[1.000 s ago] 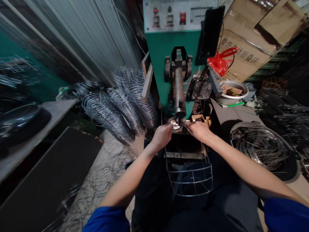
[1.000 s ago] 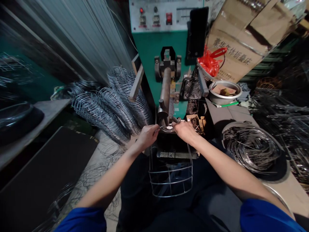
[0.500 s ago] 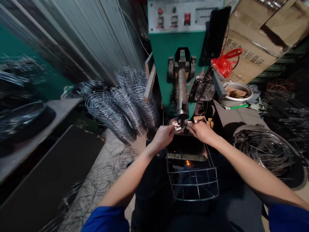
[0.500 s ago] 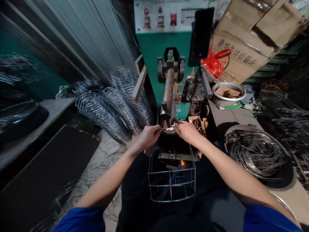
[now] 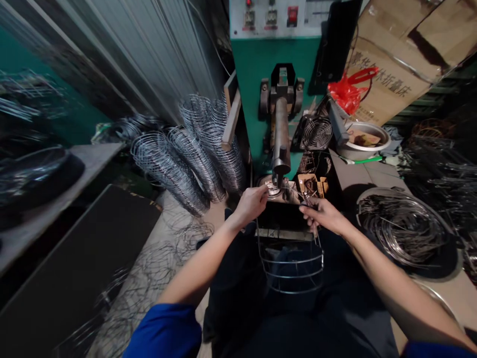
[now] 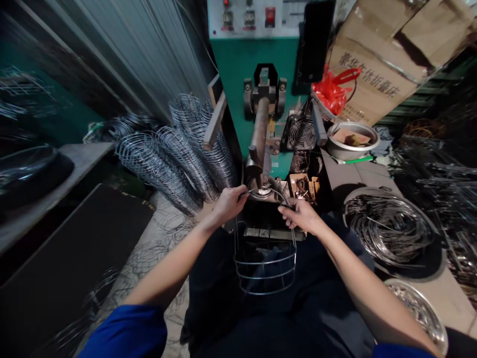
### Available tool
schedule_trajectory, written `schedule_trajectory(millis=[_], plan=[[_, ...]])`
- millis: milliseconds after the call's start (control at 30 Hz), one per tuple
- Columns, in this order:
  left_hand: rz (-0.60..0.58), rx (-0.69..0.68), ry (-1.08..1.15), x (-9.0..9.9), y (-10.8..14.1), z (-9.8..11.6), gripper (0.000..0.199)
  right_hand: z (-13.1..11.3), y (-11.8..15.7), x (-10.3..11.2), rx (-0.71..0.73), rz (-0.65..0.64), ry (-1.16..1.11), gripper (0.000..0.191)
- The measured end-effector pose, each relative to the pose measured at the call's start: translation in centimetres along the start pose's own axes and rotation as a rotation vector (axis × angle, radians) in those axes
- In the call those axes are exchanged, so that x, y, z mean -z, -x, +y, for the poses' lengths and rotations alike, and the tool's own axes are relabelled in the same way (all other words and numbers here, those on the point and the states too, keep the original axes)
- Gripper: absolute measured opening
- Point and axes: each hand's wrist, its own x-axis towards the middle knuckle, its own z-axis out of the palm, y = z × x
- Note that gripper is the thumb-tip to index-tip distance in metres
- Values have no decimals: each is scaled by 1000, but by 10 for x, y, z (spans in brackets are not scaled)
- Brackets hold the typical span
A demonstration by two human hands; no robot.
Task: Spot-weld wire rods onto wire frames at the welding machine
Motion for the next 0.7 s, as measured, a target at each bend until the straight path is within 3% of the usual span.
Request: schedule_trajectory(millis=[100, 233, 300, 367, 433, 500, 600, 633, 700], plan=[[29, 127, 295, -2, 25, -1, 22, 11, 24, -8, 124, 144, -5, 45], [166, 583, 977, -31, 103, 1, 67, 8, 56, -9, 267, 425, 171, 32], [93, 834, 1278, -55, 144, 9, 87, 5, 69, -11, 336, 539, 253, 30], [-45, 910, 1569, -77, 169, 23, 88, 6, 76, -15, 391, 608, 267, 29], [-85, 882, 1720, -89, 175, 41, 75, 14, 83, -17, 410, 614, 229, 28], [-16, 839, 1738, -92, 166, 55, 60, 34, 95, -11, 410, 556, 236, 28], [100, 845, 1663, -94, 151, 62, 54, 85, 134, 21, 336, 536, 344, 48], [108, 866, 1634, -96, 150, 60, 54, 105, 151, 37, 265, 612, 361, 52], [98, 899, 1574, -102, 155, 55, 57, 138, 188, 69, 72, 968, 425, 45]])
